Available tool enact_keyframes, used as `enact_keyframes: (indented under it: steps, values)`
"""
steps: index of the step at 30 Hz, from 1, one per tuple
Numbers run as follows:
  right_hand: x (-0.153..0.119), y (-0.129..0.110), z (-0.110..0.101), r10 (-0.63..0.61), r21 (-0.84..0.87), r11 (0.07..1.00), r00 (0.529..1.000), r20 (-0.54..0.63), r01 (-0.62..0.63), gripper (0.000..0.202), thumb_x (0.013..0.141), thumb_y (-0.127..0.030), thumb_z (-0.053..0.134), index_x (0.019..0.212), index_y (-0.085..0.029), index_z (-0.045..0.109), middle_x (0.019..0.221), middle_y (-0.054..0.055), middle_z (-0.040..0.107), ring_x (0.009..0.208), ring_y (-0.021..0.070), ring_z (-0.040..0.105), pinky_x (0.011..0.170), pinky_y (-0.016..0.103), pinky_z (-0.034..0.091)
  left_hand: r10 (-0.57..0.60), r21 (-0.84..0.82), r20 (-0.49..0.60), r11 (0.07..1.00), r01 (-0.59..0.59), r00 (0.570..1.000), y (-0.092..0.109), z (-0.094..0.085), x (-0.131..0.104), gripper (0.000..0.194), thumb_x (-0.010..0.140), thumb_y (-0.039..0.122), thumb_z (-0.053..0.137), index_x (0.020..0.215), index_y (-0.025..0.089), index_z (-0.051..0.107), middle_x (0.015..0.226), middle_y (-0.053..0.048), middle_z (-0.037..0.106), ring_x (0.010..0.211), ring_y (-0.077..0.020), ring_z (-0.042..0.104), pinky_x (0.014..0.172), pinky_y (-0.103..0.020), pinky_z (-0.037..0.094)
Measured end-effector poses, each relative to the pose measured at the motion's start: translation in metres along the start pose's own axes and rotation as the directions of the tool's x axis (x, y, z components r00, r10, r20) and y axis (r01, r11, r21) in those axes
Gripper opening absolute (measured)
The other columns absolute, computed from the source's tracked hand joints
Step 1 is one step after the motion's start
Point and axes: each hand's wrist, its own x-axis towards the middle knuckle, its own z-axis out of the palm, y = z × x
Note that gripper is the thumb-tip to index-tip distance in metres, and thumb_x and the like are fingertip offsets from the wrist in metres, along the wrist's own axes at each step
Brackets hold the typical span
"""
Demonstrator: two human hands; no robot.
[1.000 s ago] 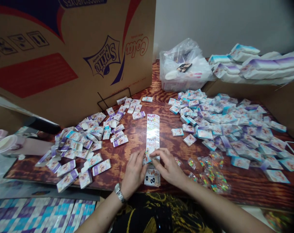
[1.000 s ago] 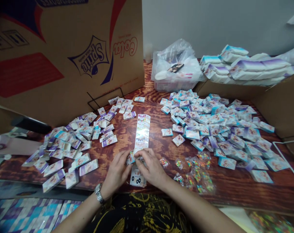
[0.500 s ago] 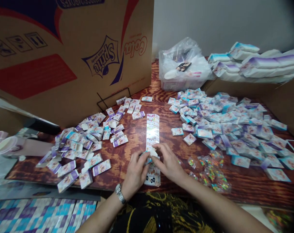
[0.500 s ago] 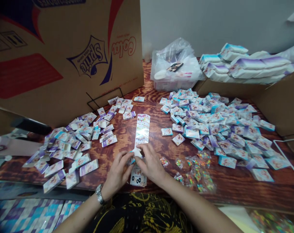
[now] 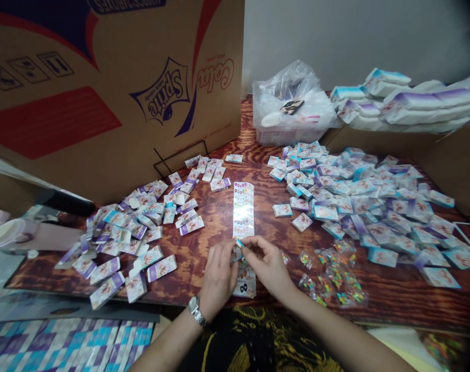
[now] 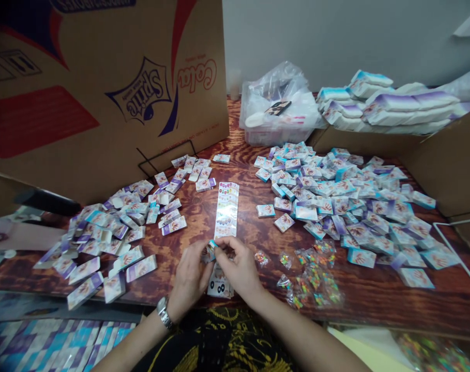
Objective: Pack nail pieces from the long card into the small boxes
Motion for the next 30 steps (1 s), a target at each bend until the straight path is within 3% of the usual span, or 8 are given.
enact_keyframes:
  steps: [6, 11, 15, 23, 30]
  values:
    - [0.000, 0.000, 0.004, -0.105, -0.191, 0.977, 0.993, -0.053, 0.093, 0.010, 0.080, -0.022, 0.055, 0.083, -0.019, 0.065, 0.080, 0.003, 0.063, 0.075, 0.0170, 0.060, 0.068, 0.028, 0.048, -0.032, 0.076, -0.001, 0.997, 0.032, 0.999, 0.002, 0.005, -0.001, 0.058, 0.086, 0.012, 0.041, 0.140, 0.013, 0.019, 0.116, -0.017, 0.047, 0.108, -0.0256, 0.046, 0.090, -0.042, 0.043]
    - [-0.005, -0.007, 0.005, -0.244, -0.297, 0.926, 0.970, 0.002, 0.233, 0.019, 0.082, -0.013, 0.050, 0.089, -0.021, 0.065, 0.085, 0.004, 0.062, 0.082, 0.0176, 0.059, 0.075, 0.030, 0.046, -0.026, 0.146, -0.025, 0.989, 0.029, 0.999, 0.004, 0.008, -0.002, 0.063, 0.087, 0.011, 0.037, 0.143, 0.014, 0.009, 0.112, -0.018, 0.045, 0.103, -0.0273, 0.046, 0.082, -0.044, 0.046]
    - [-0.004, -0.006, 0.002, -0.223, -0.318, 0.924, 0.975, 0.001, 0.211, 0.018, 0.081, -0.012, 0.049, 0.088, -0.021, 0.064, 0.083, 0.003, 0.062, 0.080, 0.0175, 0.059, 0.073, 0.029, 0.046, -0.030, 0.158, 0.014, 0.987, 0.027, 0.999, 0.005, 0.008, -0.003, 0.065, 0.087, 0.011, 0.036, 0.144, 0.015, 0.004, 0.113, -0.019, 0.043, 0.103, -0.0277, 0.045, 0.082, -0.045, 0.045]
    - [0.002, -0.013, -0.006, -0.215, -0.412, 0.874, 0.965, 0.151, 0.259, 0.018, 0.077, -0.009, 0.050, 0.088, -0.020, 0.058, 0.086, 0.003, 0.060, 0.082, 0.0176, 0.057, 0.075, 0.030, 0.046, -0.017, 0.109, 0.026, 0.994, 0.014, 1.000, 0.005, 0.006, -0.005, 0.065, 0.088, 0.012, 0.036, 0.144, 0.016, 0.003, 0.115, -0.017, 0.041, 0.104, -0.0274, 0.044, 0.087, -0.047, 0.043]
    - [0.003, -0.005, -0.006, -0.121, -0.238, 0.961, 0.987, 0.106, 0.143, 0.013, 0.080, -0.016, 0.053, 0.088, -0.020, 0.063, 0.082, 0.001, 0.064, 0.076, 0.0159, 0.060, 0.071, 0.028, 0.048, -0.025, 0.132, -0.020, 0.991, 0.027, 0.999, 0.002, 0.009, -0.006, 0.063, 0.088, 0.015, 0.039, 0.143, 0.013, 0.009, 0.116, -0.019, 0.044, 0.106, -0.0269, 0.045, 0.087, -0.043, 0.044]
